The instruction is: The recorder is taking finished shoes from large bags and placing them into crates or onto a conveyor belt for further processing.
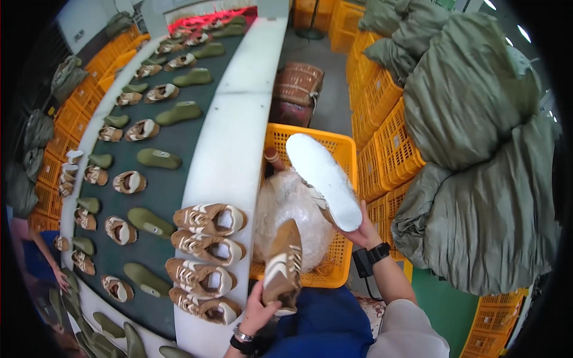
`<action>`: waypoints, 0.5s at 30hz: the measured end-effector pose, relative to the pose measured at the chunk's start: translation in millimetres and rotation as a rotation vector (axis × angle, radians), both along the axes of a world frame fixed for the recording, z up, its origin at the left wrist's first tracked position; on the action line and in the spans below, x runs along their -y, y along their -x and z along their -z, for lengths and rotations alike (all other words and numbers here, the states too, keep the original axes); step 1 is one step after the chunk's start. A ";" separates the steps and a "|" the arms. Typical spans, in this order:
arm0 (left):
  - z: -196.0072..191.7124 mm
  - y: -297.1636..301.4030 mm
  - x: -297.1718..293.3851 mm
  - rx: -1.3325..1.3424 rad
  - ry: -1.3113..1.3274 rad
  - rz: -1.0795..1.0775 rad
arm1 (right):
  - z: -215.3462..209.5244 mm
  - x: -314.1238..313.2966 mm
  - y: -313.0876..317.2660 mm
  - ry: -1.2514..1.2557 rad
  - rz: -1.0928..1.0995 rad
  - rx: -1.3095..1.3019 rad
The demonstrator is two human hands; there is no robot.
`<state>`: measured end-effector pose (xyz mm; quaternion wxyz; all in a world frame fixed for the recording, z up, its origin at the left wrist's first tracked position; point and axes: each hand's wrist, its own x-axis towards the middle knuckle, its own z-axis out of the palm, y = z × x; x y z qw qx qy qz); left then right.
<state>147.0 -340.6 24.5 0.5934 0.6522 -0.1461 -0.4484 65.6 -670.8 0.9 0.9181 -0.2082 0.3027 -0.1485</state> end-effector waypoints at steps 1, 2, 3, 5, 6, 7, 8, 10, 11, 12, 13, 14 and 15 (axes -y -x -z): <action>-13.7 -3.6 -10.7 0.022 0.067 -0.080 | -15.1 -11.0 4.3 0.065 0.039 0.030; -21.5 -9.5 -29.8 -0.063 0.173 -0.161 | -30.4 -20.2 7.2 0.069 -0.003 0.054; -28.3 -13.2 -48.3 -0.144 0.280 -0.248 | -46.7 -25.0 7.6 0.369 -0.042 0.115; -54.6 -18.8 -79.8 -0.261 0.565 -0.421 | -96.6 -56.7 -5.2 0.900 -0.145 0.107; -62.3 -17.9 -101.0 -0.314 0.632 -0.520 | -117.6 -77.5 -11.9 1.228 -0.235 0.036; -67.0 -16.8 -119.1 -0.368 0.712 -0.604 | -136.6 -98.1 -18.2 1.569 -0.295 -0.031; -70.3 -14.7 -140.8 -0.391 0.778 -0.638 | -156.1 -126.6 -29.4 1.570 -0.341 0.043; -79.7 -6.7 -182.2 -0.369 0.863 -0.697 | -189.7 -191.3 -53.0 2.193 -0.166 0.277; -88.9 0.4 -203.2 -0.348 0.892 -0.725 | -199.1 -223.2 -65.5 2.183 -0.188 0.368; -90.8 8.2 -224.0 -0.306 0.898 -0.782 | -206.9 -255.2 -76.3 2.308 -0.113 0.492; -90.8 15.8 -244.2 -0.266 0.902 -0.834 | -212.6 -286.2 -84.8 2.424 -0.017 0.618; -91.7 24.3 -264.0 -0.195 0.883 -0.866 | -214.5 -315.3 -92.1 2.458 -0.043 0.689; -93.0 33.7 -281.2 -0.112 0.852 -0.901 | -217.7 -342.3 -97.6 2.502 -0.111 0.779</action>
